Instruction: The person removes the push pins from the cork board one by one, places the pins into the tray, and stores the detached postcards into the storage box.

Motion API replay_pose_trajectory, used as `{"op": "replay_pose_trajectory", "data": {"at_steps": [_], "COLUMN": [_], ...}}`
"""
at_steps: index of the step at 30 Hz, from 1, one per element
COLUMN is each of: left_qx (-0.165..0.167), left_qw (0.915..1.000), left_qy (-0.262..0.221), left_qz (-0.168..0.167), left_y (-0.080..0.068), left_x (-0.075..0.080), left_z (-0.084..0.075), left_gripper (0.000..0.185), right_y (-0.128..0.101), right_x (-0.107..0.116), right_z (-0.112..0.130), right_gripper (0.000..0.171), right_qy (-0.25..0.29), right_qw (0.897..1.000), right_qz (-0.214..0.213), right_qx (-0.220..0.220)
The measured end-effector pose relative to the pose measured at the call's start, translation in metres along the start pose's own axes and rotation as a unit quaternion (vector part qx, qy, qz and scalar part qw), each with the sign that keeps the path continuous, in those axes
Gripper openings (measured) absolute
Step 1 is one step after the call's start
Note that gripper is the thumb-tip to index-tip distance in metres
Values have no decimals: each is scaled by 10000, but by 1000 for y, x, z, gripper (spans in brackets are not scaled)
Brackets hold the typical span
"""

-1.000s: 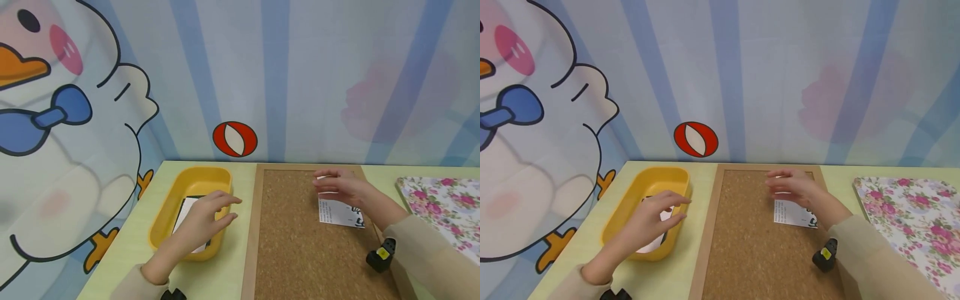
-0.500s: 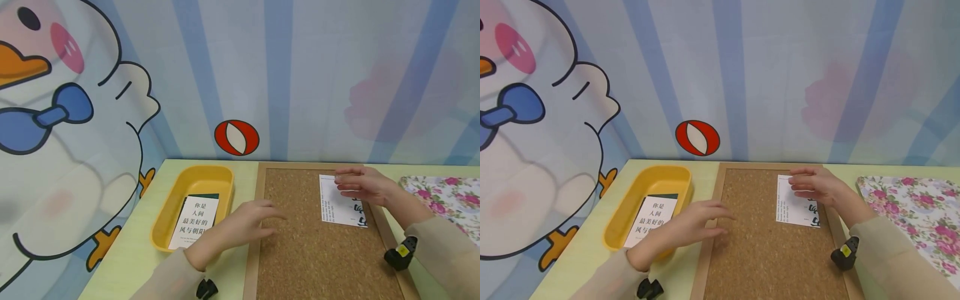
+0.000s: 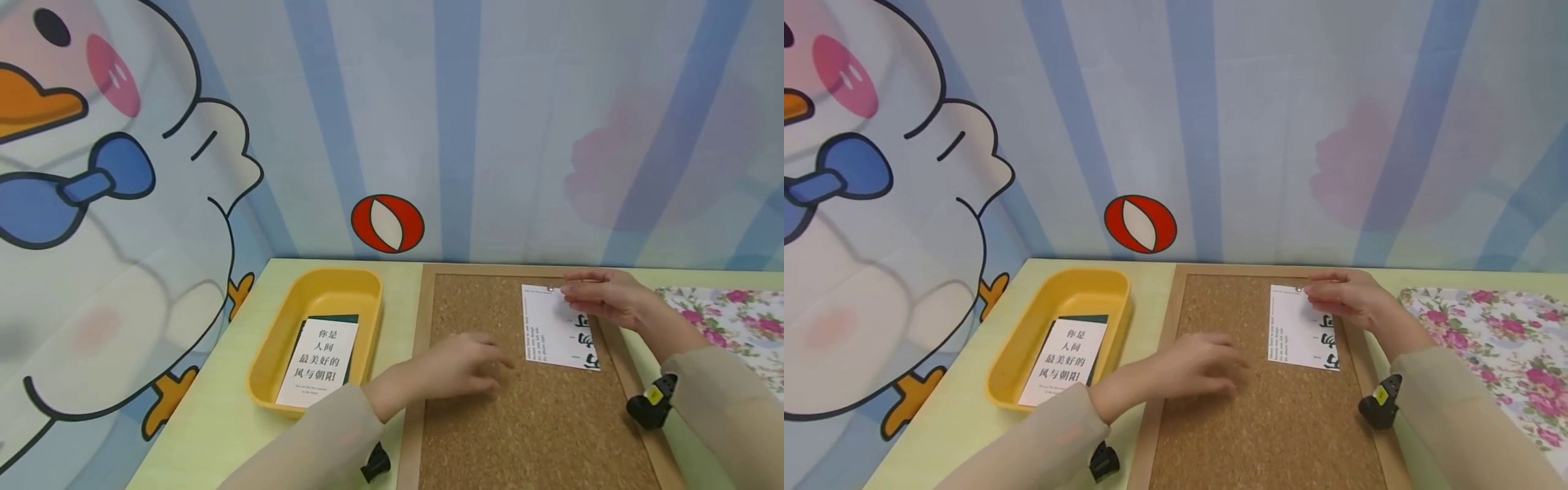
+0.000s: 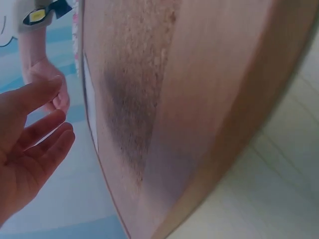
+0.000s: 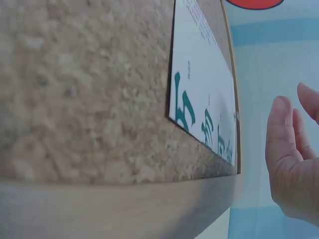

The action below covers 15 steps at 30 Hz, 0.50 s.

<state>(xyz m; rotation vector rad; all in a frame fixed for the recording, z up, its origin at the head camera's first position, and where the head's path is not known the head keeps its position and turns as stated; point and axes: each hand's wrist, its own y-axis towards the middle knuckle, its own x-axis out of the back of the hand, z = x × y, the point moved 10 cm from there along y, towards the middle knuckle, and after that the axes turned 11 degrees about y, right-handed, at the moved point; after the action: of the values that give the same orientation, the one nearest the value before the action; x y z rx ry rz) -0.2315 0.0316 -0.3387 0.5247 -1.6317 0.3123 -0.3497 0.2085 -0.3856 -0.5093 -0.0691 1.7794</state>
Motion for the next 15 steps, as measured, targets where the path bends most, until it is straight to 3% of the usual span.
{"op": "replay_pose_trajectory", "data": {"at_steps": [7,11,15], "left_qx": [-36,-79,-73], "left_qw": [9998,9995,9994], "left_qy": [159,300,302], "left_qz": [122,30,118], "left_y": [27,44,58], "left_x": [-11,-13,-20], "left_z": [0,1,2], "left_gripper": [29,27,28], "right_y": [9,13,15], "right_x": [7,8,10], "right_z": [0,0,-1], "right_gripper": [19,29,20], "right_qy": [-239,-218,-41], "right_qw": [9994,9992,9994], "right_qz": [-249,-327,-337], "right_qx": [67,52,27]}}
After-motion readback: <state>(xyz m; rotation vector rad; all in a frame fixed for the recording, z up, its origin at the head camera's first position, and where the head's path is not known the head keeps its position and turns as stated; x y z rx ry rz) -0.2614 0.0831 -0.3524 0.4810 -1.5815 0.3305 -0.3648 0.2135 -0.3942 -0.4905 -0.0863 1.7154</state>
